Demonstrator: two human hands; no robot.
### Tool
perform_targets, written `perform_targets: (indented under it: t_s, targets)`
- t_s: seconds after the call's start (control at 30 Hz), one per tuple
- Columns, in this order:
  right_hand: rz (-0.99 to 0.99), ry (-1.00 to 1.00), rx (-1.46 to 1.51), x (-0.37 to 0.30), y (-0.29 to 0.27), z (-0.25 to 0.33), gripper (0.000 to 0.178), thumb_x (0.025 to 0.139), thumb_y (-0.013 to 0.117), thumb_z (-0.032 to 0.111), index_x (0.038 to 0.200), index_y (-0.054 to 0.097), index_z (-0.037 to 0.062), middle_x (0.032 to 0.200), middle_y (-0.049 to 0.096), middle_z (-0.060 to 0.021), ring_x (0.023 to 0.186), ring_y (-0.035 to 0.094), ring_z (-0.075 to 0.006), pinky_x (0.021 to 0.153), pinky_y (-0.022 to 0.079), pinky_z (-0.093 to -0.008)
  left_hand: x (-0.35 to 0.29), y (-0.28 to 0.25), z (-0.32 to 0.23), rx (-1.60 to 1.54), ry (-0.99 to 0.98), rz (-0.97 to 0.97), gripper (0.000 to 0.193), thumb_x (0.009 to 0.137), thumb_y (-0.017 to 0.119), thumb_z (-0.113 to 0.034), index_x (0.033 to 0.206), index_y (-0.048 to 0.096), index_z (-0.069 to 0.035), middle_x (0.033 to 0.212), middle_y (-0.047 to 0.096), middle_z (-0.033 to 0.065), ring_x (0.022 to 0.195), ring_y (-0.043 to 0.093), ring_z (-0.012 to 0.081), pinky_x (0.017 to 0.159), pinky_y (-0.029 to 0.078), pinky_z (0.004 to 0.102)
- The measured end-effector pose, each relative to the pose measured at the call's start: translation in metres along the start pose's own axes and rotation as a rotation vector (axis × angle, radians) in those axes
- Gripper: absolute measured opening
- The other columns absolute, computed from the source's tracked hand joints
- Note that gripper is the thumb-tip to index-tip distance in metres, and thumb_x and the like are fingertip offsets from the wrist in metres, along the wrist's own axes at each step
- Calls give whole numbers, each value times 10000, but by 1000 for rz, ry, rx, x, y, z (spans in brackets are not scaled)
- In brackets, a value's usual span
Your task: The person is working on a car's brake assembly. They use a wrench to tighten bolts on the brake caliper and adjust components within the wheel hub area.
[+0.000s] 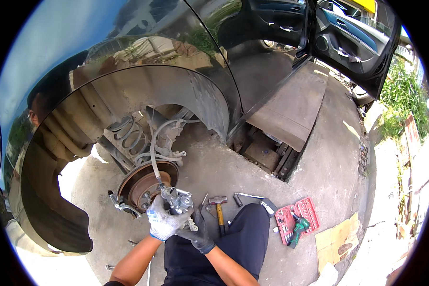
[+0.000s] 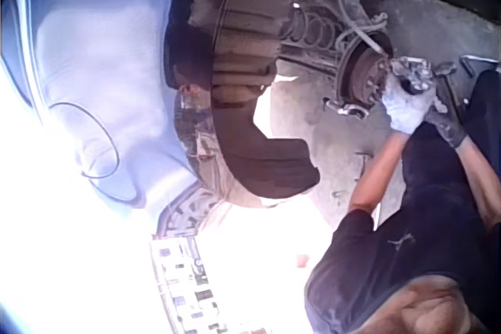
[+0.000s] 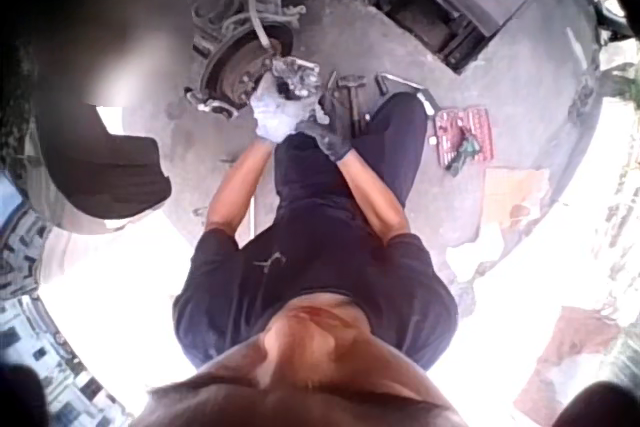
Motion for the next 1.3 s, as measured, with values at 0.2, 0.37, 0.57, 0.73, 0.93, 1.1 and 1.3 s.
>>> perform_targets:
  t_s: [0.2, 0.37, 0.57, 0.73, 0.93, 1.1, 1.3]
  targets:
    - [-121, 123, 409, 4, -31, 59, 537, 1018, 751, 238, 1483, 644, -9, 1325, 767, -121, 1193, 768, -242, 1074, 614, -433, 53, 39, 0, -375, -16, 774, 573, 817, 1005, -259, 1251, 775, 36, 1085, 829, 127, 957, 807, 179, 908, 657, 362]
    - [-63, 300, 205, 15, -49, 108, 569, 1018, 767, 241, 1502, 637, -30, 1326, 781, -165, 1169, 795, -274, 1068, 619, -420, 83, 84, 9, -817, -82, 859, 810, 892, 907, -363, 1530, 641, 60, 1467, 726, 207, 1332, 712, 283, 1129, 567, 420]
    - [-71, 377, 398, 10, -49, 110, 623, 1026, 734, 274, 1553, 582, -22, 1277, 775, -170, 1106, 804, -294, 1037, 647, -458, 77, 159, 4, -1381, -387, 1170, 1322, 835, 762, -862, 1568, 508, 208, 1548, 621, 368, 1410, 654, 475, 1227, 507, 572]
    - [-159, 425, 393, -8, -51, 107, 535, 1041, 754, 246, 1490, 622, -13, 1289, 779, -164, 1101, 813, -298, 1033, 655, -477, 52, 176, -11, -1671, -466, 1289, 920, 952, 772, -587, 1445, 625, 176, 1341, 689, 402, 1140, 764, 475, 1076, 604, 564]
    - [-213, -138, -504, -10, -78, 208, 928, 1037, 799, 471, 1684, 407, -65, 1624, 574, -256, 1509, 577, -339, 1238, 505, -481, 67, 138, 16, -1121, -370, 931, 516, 1047, 629, -334, 1136, 721, 166, 1086, 769, 328, 966, 792, 425, 914, 664, 500]
    - [356, -536, -1260, 71, 18, 238, 768, 988, 828, 462, 1554, 607, -9, 1500, 665, -273, 1393, 650, -438, 1187, 513, -503, 69, 109, 25, -282, 474, 664, 201, 982, 739, -39, 1164, 812, 2, 1112, 815, 139, 1043, 817, 271, 915, 683, 377]
    - [541, -499, -1159, 118, 69, 186, 681, 947, 874, 386, 1486, 670, 24, 1413, 697, -247, 1301, 665, -455, 1132, 534, -503, 74, 104, 85, -1100, -202, 685, 456, 993, 707, -12, 1448, 676, 3, 1324, 768, 157, 1204, 780, 296, 1052, 656, 427]
Point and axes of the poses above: each hand's wrist, its own x-axis towards the middle knuckle, its own y-axis out of the palm, z = x × y, the point moved 7 cm from there along x, towards the middle knuckle
